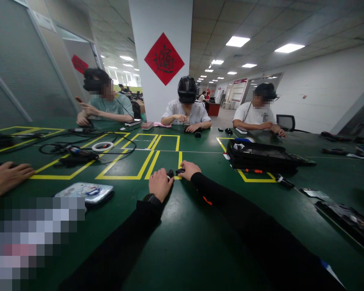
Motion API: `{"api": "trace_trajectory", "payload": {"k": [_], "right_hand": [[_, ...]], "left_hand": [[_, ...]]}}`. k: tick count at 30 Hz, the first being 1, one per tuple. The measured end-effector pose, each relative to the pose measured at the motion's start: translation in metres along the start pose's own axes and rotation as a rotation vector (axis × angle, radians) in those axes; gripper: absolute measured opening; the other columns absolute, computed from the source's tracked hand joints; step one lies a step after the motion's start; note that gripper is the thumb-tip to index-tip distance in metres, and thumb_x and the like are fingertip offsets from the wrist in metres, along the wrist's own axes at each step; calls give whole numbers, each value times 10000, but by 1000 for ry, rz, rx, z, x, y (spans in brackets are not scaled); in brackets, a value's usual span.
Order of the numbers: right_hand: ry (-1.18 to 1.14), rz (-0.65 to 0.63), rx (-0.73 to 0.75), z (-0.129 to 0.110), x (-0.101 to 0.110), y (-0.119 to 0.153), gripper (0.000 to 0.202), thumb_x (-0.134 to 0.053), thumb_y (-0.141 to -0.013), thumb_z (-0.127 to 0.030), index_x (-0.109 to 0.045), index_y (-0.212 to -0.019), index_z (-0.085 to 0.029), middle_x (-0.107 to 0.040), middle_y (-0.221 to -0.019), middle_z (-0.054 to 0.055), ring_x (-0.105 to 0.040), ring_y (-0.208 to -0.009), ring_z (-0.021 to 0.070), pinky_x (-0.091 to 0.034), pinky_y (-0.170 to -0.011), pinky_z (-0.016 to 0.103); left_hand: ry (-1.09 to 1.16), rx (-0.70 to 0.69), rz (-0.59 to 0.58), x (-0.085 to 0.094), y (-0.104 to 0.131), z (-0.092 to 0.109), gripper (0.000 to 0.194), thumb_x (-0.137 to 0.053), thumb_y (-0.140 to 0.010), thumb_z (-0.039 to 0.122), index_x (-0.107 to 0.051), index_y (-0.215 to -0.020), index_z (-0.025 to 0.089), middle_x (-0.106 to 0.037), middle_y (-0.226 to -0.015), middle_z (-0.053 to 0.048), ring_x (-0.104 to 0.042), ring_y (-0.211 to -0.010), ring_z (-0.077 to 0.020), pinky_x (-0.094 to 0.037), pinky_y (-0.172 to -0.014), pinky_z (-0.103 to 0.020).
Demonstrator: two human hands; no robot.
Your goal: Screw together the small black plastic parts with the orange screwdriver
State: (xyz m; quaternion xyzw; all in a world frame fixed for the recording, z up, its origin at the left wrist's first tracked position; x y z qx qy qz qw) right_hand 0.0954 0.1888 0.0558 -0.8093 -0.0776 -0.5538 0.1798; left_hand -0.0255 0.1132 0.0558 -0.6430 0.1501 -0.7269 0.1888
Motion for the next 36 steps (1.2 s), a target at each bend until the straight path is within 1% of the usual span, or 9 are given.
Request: {"api": "trace_trajectory", "payload": {"k": [5,10,15,18,23,26,29,32,36], "right_hand": [[28,-43,9,-35,-15,-5,409,-695,-626,-390,-551,-970,-221,-612,-986,48,-574,-885,196,-431,-715,280],[43,-71,-17,-50,-18,0,379,-681,-648,-396,-552,-948,-203,-597,-1018,81,-572,-909,212,-441,-728,303],[10,-83,-40,-47,-19,0,409,-634,-692,-450,-542,-985,-180,-604,-1019,103,-580,-901,212,-442,-724,294],[-34,-86,-38,-41,-16,-2,394,-488,-797,-504,-557,-968,-156,-628,-961,108,-591,-858,196,-436,-705,274],[-77,-32,-4,-21,13,13,413,-332,-880,-496,-573,-916,-162,-633,-929,78,-574,-849,169,-403,-701,246],[-49,42,28,5,42,43,388,-342,-882,-486,-584,-900,-183,-628,-862,42,-555,-783,146,-386,-655,232],[80,117,-25,52,76,81,341,-378,-870,-470,-599,-833,-213,-613,-787,5,-528,-694,124,-380,-614,226],[176,236,-138,114,120,116,254,-437,-848,-377,-600,-851,-182,-580,-957,83,-502,-900,197,-381,-758,303],[309,434,-378,222,176,161,283,-400,-831,-240,-546,-1030,-103,-413,-1197,233,-326,-1141,355,-302,-861,480]], "left_hand": [[-50,84,-16,4,6,-20,383,-457,-771,478,-512,-905,123,-589,-905,-141,-534,-903,-295,-378,-738,-369],[-19,95,24,8,15,-29,557,-458,-712,599,-517,-960,104,-587,-914,-153,-529,-917,-311,-384,-747,-380],[66,70,78,12,17,-28,784,-470,-655,682,-440,-1154,79,-558,-1040,-183,-512,-986,-316,-382,-805,-390],[113,24,78,14,16,-22,826,-477,-639,701,-421,-1193,90,-544,-1085,-183,-497,-1028,-316,-366,-855,-403],[193,-174,86,19,12,0,796,-525,-643,663,-401,-1238,150,-483,-1215,-162,-418,-1150,-307,-314,-952,-417],[207,-271,60,18,10,10,752,-551,-665,615,-390,-1267,195,-433,-1293,-139,-371,-1205,-298,-276,-997,-428],[196,-371,9,12,10,19,664,-554,-709,549,-396,-1273,238,-423,-1322,-103,-351,-1235,-275,-243,-1029,-422],[183,-449,-25,7,12,25,560,-512,-762,509,-425,-1253,255,-449,-1310,-80,-365,-1231,-253,-218,-1047,-421],[167,-463,-51,2,12,25,430,-445,-823,448,-473,-1205,253,-486,-1273,-73,-414,-1190,-231,-234,-1037,-416]]}}
Point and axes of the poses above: each hand's wrist, its own y-axis away from the middle knuckle, its own x-axis out of the back of the hand, z = x × y, the point moved 9 cm from there along -y, towards the middle knuckle
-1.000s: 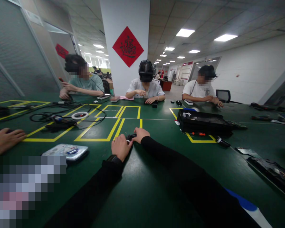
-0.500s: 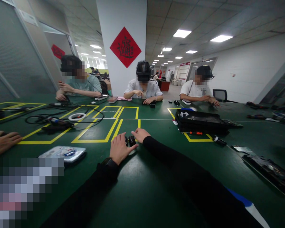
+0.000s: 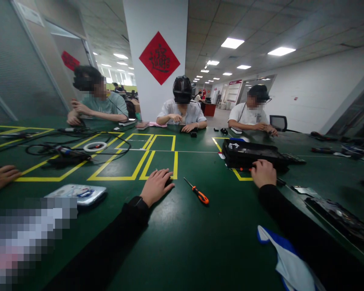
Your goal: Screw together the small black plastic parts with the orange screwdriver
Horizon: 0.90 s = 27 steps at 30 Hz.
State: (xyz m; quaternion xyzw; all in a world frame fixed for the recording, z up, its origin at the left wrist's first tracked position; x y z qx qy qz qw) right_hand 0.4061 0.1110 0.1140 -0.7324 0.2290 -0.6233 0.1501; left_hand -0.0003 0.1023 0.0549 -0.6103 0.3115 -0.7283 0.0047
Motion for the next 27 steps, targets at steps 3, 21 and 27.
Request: {"api": "trace_trajectory", "payload": {"k": [3,21,27], "right_hand": [[213,-19,-292,101,-12,-4,387,-432,-817,-324,-500,-1137,-117,-434,-1166,234,-381,-1100,385,-352,-805,494],[-166,-424,377,-80,-91,5,346,-585,-760,-198,-555,-1105,-198,-574,-1049,96,-529,-996,220,-396,-886,360],[-400,-441,651,-197,-57,37,372,-594,-759,-153,-537,-1124,-197,-543,-1053,80,-501,-990,205,-390,-888,378]], "left_hand": [[-8,9,-1,-1,1,-3,393,-429,-840,407,-482,-1193,243,-488,-1268,-74,-430,-1173,-224,-237,-1035,-411],[0,85,112,23,4,-6,444,-493,-801,371,-465,-1219,225,-476,-1275,-90,-377,-1218,-259,-230,-1047,-420],[202,10,159,46,15,29,338,-420,-848,321,-495,-1157,205,-508,-1223,-87,-399,-1196,-239,-259,-1035,-418]]}}
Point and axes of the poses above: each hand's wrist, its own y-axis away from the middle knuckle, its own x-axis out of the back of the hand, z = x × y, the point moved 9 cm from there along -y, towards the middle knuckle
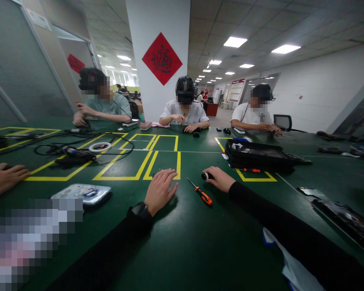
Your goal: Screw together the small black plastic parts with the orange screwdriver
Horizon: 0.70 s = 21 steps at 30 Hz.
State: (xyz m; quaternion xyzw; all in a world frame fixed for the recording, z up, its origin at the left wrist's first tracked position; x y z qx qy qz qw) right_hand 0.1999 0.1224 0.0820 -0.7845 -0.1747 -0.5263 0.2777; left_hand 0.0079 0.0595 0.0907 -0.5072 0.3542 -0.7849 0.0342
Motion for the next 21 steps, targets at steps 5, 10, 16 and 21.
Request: {"api": "trace_trajectory", "payload": {"k": [5,10,16,21], "right_hand": [[-95,-28,260,-86,3,0,401,-619,-708,-79,-565,-1082,-214,-495,-1049,60,-481,-981,181,-401,-857,332],[-205,-75,365,-123,2,5,382,-584,-706,-33,-578,-1042,-214,-508,-1023,48,-484,-973,165,-402,-856,303],[-280,122,291,-102,17,5,442,-673,-682,-166,-548,-1101,-227,-521,-1121,58,-397,-1141,220,-311,-976,391],[-190,204,-42,-53,-10,28,329,-613,-746,-270,-550,-1062,-203,-537,-1027,73,-481,-984,216,-399,-855,380]], "left_hand": [[392,239,49,-7,8,7,439,-485,-813,393,-435,-1185,166,-576,-1055,-98,-544,-941,-216,-417,-863,-378],[1061,404,-239,-55,8,21,473,-518,-774,453,-456,-1147,168,-598,-899,-58,-585,-722,-165,-463,-575,-262],[1539,541,-291,-73,8,25,333,-504,-792,380,-527,-1045,165,-608,-948,-58,-571,-654,-99,-456,-595,-225],[1559,727,-174,-88,12,-9,270,-438,-784,313,-526,-979,149,-603,-798,-34,-532,-537,-76,-403,-465,-188]]}}
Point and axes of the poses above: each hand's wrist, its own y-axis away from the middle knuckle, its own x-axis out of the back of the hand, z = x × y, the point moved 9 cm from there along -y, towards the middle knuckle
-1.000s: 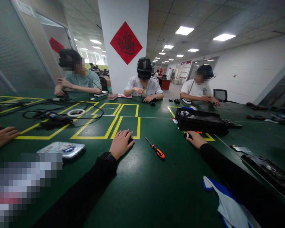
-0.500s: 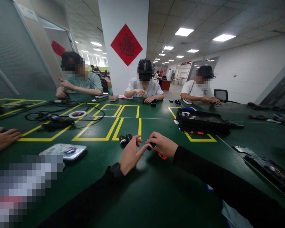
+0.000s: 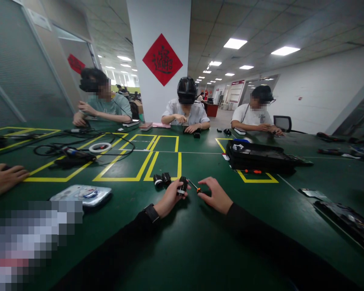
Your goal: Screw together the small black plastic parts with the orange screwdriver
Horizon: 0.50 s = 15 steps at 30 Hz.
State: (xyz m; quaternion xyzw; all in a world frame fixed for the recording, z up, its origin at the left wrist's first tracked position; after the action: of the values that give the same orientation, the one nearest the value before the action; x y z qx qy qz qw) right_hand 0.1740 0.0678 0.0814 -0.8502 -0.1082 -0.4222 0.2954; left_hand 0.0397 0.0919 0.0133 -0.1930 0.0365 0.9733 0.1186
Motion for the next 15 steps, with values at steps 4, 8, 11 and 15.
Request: {"api": "trace_trajectory", "payload": {"k": [4,8,11,15], "right_hand": [[138,-51,-65,17,-23,18,229,-546,-791,-279,-568,-996,-180,-540,-921,68,-507,-878,195,-405,-790,320],[128,11,-173,30,-22,16,164,-443,-836,-255,-564,-896,-161,-520,-868,56,-513,-754,153,-398,-702,273],[-20,64,-234,43,-13,15,164,-426,-836,-263,-550,-815,-157,-512,-810,35,-500,-695,134,-389,-653,253],[-346,-79,-251,52,-15,16,211,-465,-821,-327,-567,-896,-157,-507,-649,-21,-466,-565,107,-365,-578,230]], "left_hand": [[-61,-66,11,3,-18,0,288,-427,-799,376,-528,-919,134,-525,-653,6,-437,-429,-51,-256,-354,-145],[-139,-156,21,-3,-27,7,276,-453,-802,398,-510,-890,142,-520,-668,14,-429,-432,-43,-284,-359,-146],[-132,-162,55,-2,-26,7,259,-465,-804,386,-495,-920,156,-552,-738,1,-474,-483,-50,-372,-417,-163],[-111,-157,47,2,-18,6,281,-469,-809,374,-487,-1003,171,-583,-850,-29,-533,-563,-71,-434,-493,-191]]}}
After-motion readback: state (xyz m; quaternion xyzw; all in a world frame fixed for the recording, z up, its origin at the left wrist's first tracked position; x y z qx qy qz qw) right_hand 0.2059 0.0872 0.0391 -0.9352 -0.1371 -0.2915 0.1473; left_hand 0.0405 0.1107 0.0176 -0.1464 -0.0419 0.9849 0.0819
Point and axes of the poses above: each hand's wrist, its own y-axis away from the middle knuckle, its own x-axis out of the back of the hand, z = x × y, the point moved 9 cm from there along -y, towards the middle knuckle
